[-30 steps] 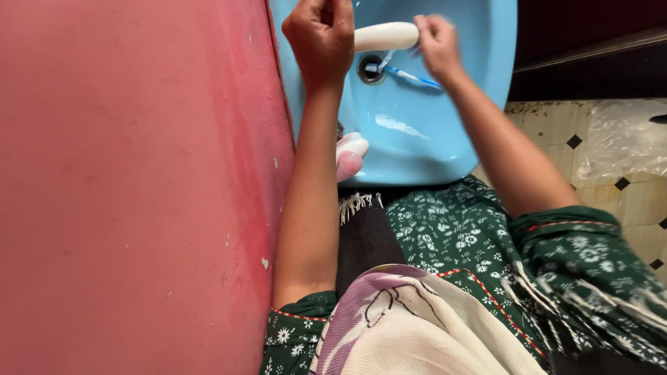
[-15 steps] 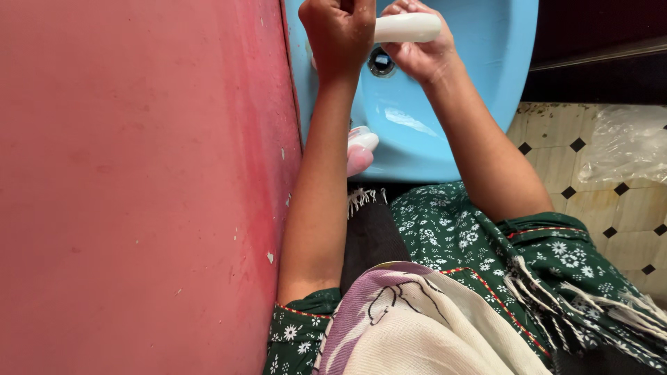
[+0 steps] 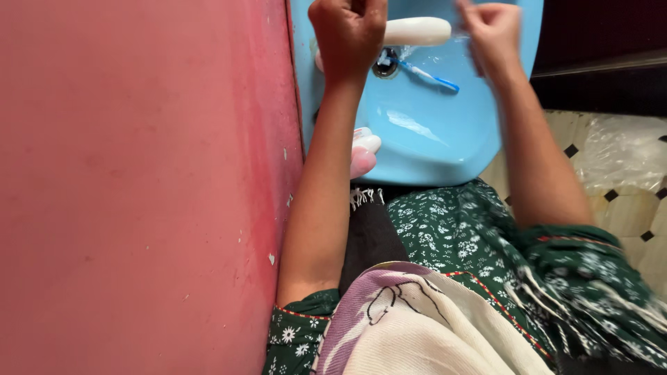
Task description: The person cleans a blue sink and white faucet using a dark scrubber and soap, then rinses the surfaces with water.
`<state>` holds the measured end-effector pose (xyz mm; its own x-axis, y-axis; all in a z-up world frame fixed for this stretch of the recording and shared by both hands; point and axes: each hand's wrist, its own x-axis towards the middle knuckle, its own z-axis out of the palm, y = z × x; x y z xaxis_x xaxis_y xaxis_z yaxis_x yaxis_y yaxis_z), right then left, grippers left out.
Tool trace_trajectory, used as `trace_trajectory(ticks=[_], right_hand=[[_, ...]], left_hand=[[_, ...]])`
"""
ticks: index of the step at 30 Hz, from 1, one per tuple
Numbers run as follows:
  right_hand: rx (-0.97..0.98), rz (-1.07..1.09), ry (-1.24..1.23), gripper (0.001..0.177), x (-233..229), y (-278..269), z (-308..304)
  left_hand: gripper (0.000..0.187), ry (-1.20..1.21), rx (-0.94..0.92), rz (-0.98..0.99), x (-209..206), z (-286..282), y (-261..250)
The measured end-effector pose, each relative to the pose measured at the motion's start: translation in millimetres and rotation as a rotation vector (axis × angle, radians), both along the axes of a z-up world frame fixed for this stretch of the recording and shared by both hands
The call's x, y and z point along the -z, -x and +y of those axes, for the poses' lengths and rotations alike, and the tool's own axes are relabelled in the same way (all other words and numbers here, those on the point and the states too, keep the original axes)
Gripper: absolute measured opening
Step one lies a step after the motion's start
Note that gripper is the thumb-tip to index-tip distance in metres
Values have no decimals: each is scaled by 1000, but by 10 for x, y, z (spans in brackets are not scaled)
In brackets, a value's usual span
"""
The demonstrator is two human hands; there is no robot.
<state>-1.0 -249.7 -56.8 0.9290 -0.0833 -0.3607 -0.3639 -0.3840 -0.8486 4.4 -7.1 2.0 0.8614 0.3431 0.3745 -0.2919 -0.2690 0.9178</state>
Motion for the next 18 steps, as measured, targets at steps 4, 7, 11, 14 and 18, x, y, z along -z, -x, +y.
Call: trace_trajectory(ticks=[4, 7, 11, 14, 18], right_hand=[[-404, -53, 871, 39, 122, 557, -351], [-542, -456, 1255, 78, 478, 1120, -619], [-227, -352, 976, 90, 970, 1233, -851], [1, -124, 813, 83, 1193, 692, -862], [40, -87, 972, 63, 1418, -440, -803]], left_hand=[[39, 1, -1, -25, -3, -5, 12], [34, 2, 1, -18, -82, 4, 11], [33, 8, 14, -9, -167, -7, 45], [35, -39, -9, 36, -234, -8, 24], [38, -111, -36, 90, -278, -6, 67]])
